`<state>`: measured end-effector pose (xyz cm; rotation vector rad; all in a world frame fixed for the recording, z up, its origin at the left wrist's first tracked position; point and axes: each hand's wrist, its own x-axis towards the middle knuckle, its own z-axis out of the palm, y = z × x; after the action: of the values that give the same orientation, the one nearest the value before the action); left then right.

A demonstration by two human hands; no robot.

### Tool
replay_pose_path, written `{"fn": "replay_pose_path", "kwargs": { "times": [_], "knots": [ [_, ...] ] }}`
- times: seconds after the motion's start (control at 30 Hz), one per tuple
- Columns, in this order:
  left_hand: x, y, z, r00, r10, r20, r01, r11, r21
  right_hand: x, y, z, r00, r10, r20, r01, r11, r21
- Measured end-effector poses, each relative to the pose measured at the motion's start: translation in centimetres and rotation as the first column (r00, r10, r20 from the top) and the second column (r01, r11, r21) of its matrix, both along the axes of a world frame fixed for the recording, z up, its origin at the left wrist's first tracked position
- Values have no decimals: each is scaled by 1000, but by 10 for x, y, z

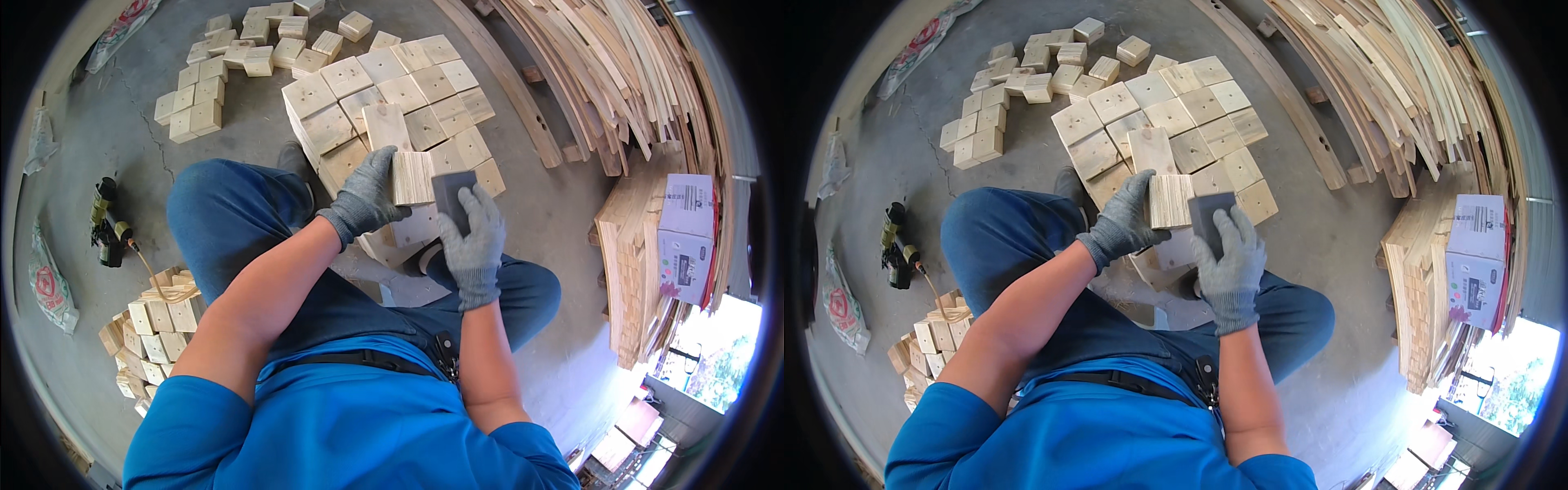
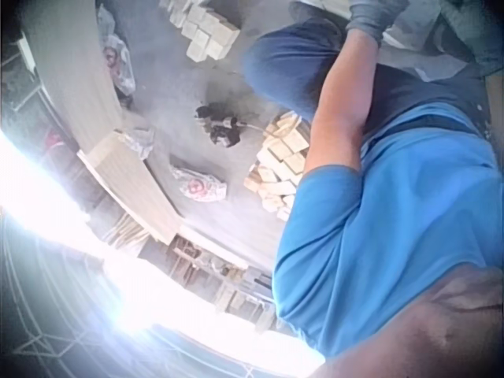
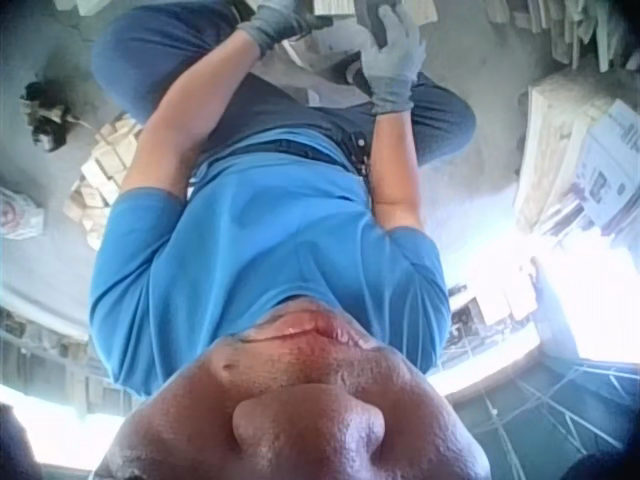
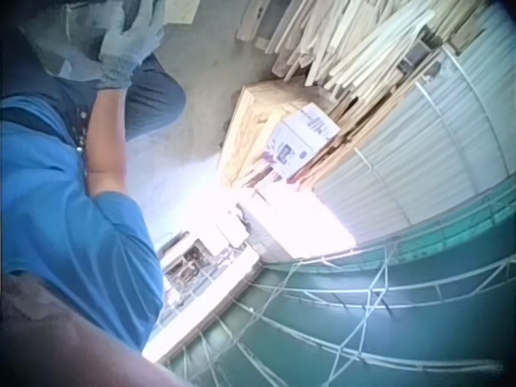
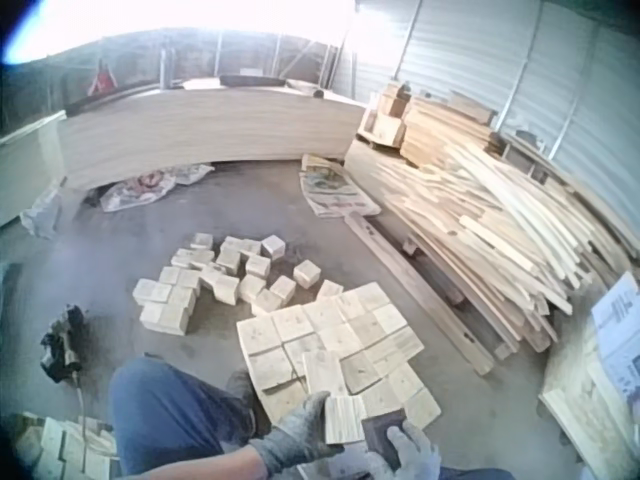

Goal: The person sits on the floor and sands small rectangular wooden blocks using a sanding block. They pick up blocks from a pile, sand the edges and faces, and place them back down. The person repeats this process for multiple blocks throughout the clip.

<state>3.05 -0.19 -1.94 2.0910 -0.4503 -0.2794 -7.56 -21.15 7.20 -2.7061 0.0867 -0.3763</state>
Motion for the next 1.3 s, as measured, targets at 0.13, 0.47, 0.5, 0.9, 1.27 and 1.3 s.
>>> {"fn": "replay_pose_path", "kwargs": {
  "times": [0.13,0.47,0.5,0.9,1.27,1.3],
  "knots": [
    [-1,-2,-2,999,8,32,-7,1000,-3,-27,14,-2,999,33,-21,-34,999,-16],
    [24,-9,-3,949,-22,-315,-135,874,-467,27,19,7,998,50,28,-47,994,-97],
    [26,-10,2,946,6,-325,-145,902,-407,29,19,10,999,40,6,-39,995,-97],
    [17,-11,-15,980,67,-187,-124,942,-313,16,20,28,989,12,-145,-28,994,-109],
    [0,-10,-13,998,56,-14,-58,979,-197,30,25,11,993,-38,-110,29,996,-81],
    [3,-11,-16,995,45,-91,-71,950,-305,33,27,7,997,-33,-66,27,996,-85]
  ]
}}
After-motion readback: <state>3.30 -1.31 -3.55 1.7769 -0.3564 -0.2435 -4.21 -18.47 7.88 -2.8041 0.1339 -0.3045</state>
